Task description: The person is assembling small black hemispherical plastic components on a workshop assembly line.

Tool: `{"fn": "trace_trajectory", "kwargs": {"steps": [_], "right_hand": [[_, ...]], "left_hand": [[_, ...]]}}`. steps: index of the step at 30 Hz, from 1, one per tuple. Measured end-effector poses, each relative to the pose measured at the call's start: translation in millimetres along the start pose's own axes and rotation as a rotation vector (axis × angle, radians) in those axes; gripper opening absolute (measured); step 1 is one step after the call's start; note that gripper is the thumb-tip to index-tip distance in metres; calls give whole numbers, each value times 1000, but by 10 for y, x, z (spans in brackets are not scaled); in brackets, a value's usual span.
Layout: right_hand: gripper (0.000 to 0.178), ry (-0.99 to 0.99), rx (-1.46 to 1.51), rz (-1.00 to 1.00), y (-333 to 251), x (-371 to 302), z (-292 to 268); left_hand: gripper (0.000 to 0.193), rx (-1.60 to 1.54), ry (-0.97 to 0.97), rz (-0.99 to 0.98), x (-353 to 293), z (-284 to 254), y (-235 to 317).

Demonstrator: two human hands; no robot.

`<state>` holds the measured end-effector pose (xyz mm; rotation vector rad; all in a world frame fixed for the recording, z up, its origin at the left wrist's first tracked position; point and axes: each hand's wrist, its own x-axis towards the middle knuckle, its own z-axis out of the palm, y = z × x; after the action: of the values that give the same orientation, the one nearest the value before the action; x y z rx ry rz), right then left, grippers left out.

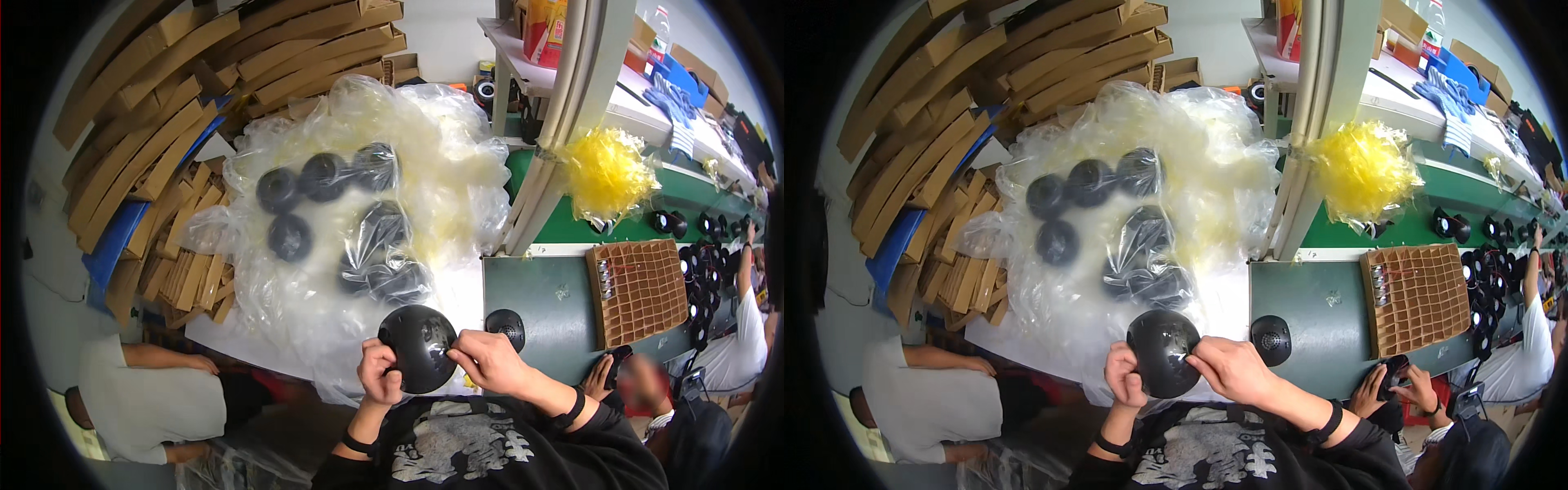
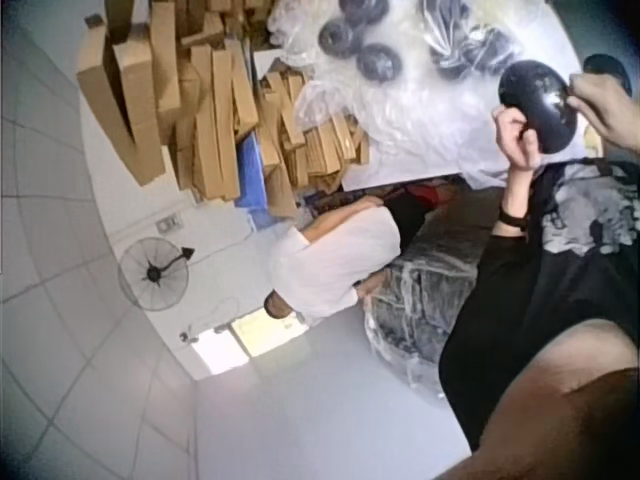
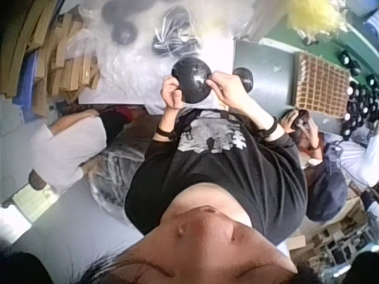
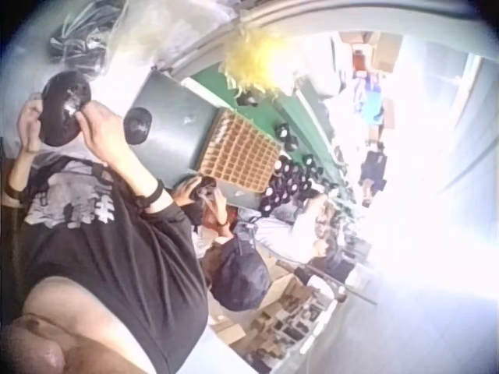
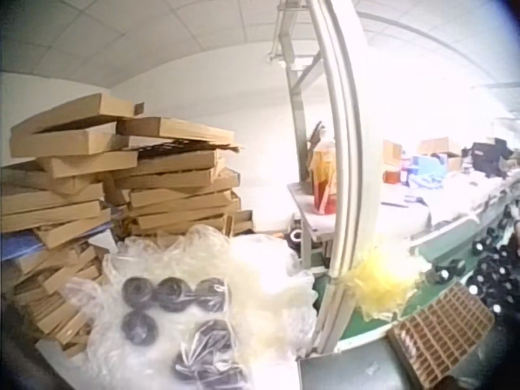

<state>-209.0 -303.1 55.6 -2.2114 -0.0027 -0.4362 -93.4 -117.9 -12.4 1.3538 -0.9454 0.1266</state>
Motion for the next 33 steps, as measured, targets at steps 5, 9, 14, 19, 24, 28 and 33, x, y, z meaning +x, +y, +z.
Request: {"fn": "trace_trajectory", "kwargs": {"steps": [5, 9, 14, 19, 24, 28, 33], "right_hand": [[18, -37, -245, -218, 127, 4, 87], [16, -94, -390, -136, 285, -227, 406], [21, 15, 60, 257, 183, -410, 570], [24, 36, 1210, 724, -16, -426, 480], [23, 84, 1486, 721, -119, -465, 410], [23, 58, 1495, 687, -148, -491, 360], [24, 67, 1349, 645, -182, -532, 259]], "left_hand": [[37, 28, -68, -656, 34, 295, 87], [34, -298, 121, -922, 43, 485, -199], [36, -375, 89, -862, 50, 500, -205], [41, -305, 59, -602, 155, 554, -44], [44, -296, 101, -525, 167, 588, 40], [45, -304, 116, -510, 176, 594, 98], [46, -273, 31, -562, 223, 638, 197]]}}
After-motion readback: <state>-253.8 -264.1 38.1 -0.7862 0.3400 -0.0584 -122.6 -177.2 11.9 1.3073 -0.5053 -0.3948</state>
